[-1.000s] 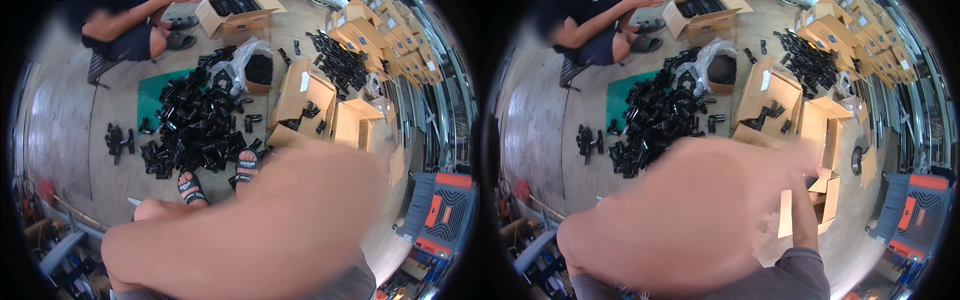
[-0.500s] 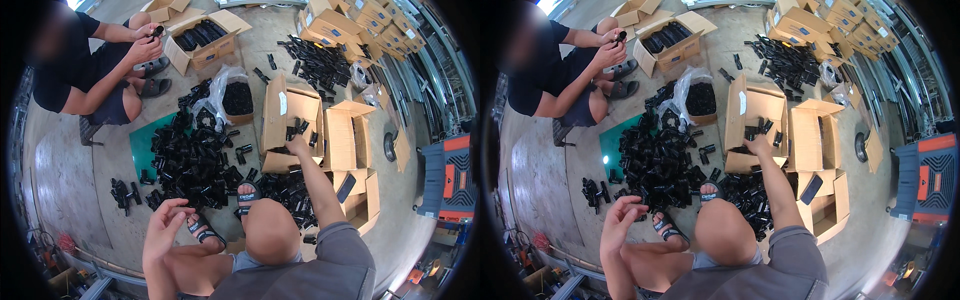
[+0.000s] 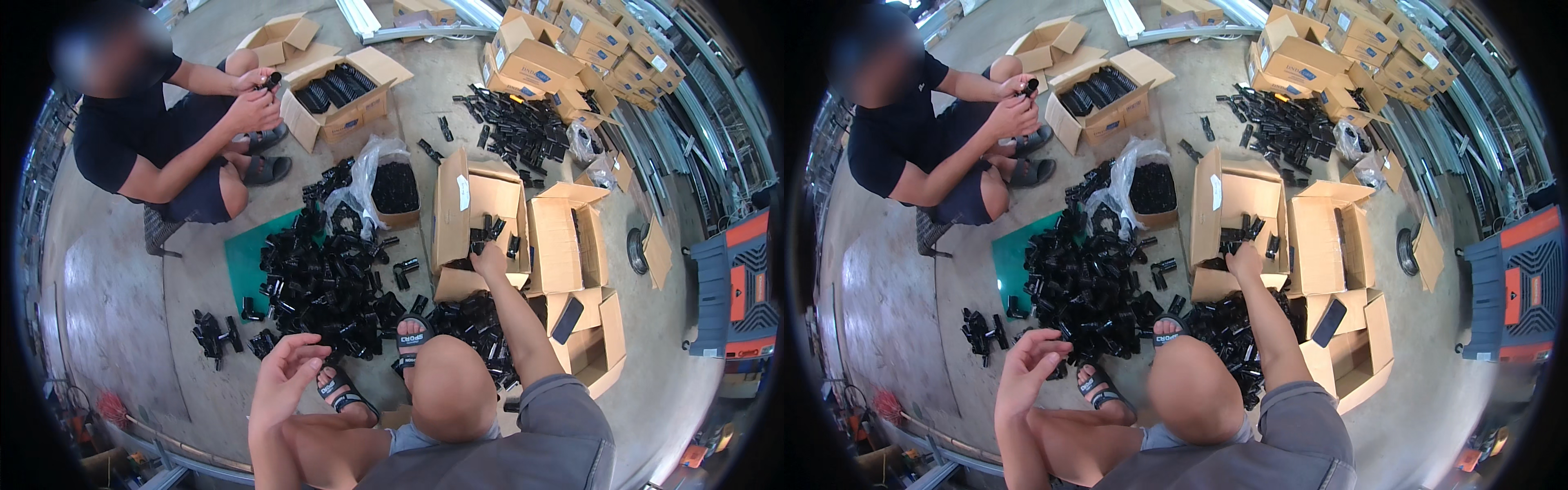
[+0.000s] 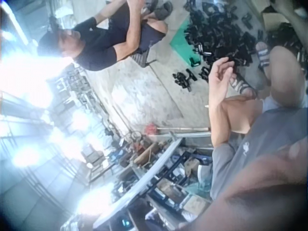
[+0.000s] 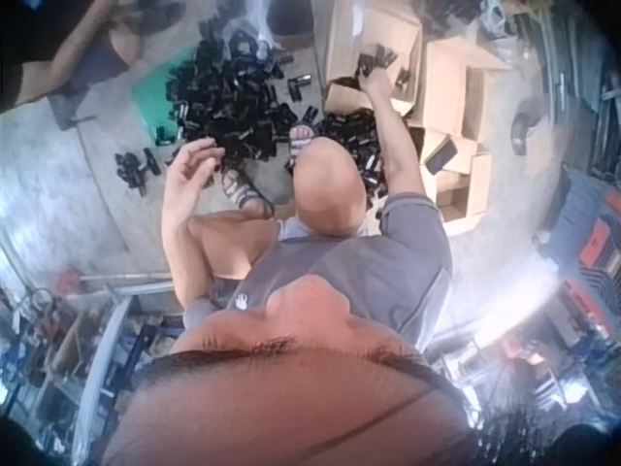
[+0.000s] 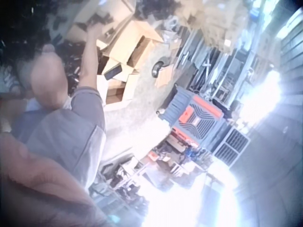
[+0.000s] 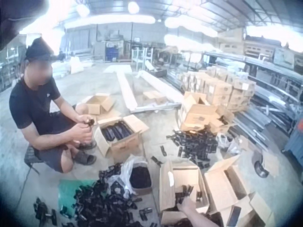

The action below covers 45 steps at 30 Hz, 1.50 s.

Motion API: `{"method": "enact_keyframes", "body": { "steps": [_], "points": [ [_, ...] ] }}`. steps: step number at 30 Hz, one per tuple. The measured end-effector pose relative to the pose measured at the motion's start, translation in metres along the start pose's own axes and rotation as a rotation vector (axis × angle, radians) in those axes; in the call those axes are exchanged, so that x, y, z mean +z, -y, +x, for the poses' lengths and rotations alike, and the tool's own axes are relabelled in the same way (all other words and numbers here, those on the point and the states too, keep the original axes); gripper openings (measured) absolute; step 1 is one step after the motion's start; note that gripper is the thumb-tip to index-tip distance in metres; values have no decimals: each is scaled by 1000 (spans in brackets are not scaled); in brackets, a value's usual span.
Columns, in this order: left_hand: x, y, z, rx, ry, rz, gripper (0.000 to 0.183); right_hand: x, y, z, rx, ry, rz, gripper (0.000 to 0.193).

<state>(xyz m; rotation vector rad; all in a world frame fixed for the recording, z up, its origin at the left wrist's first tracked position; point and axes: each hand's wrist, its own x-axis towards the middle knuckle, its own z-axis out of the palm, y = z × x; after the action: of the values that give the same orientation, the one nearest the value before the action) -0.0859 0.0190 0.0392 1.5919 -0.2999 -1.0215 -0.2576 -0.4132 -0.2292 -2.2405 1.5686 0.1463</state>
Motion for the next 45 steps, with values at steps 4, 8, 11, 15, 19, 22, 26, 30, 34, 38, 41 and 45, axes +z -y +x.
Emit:
{"method": "enact_keyframes", "body": {
  "steps": [4, 8, 11, 15, 19, 22, 26, 30, 34, 38, 41, 45],
  "points": [
    [-2, 3, -5, 35, 11, -16, 35, 10, -7, 2, -61, -30, 82, 49],
    [-9, 9, -11, 48, 25, -3, 37, 25, -4, 4, -110, -131, 156, 38],
    [-8, 8, -12, 72, 33, -20, 37, 36, -19, 7, -158, -269, 203, 35],
    [-4, 8, -9, 79, 25, -23, 37, 22, -31, 2, -90, -285, 432, 35],
    [-6, 9, -15, 67, 21, 2, 35, -24, -5, -28, -168, -375, 656, 36],
    [6, 2, -11, 93, 85, 93, 30, -73, 27, -59, -368, -304, 980, 29],
    [29, -5, 1, 102, 286, 85, 39, -151, 108, -143, -630, -47, 1051, 32],
    [48, -31, 5, 6, 343, -170, 54, -198, 181, -231, -1075, 3, 774, 33],
    [29, -35, 8, 3, 201, -537, 55, -180, 232, -259, -1516, -131, 597, 35],
    [21, -37, 5, 184, 165, -743, 43, -189, 253, -269, -1652, -187, 507, 39],
    [5, -34, -2, 326, 153, -800, 37, -190, 269, -276, -1762, -193, 536, 44],
    [-9, -36, -4, 425, 88, -868, 28, -199, 266, -285, -1685, -5, 714, 45]
  ]
}}
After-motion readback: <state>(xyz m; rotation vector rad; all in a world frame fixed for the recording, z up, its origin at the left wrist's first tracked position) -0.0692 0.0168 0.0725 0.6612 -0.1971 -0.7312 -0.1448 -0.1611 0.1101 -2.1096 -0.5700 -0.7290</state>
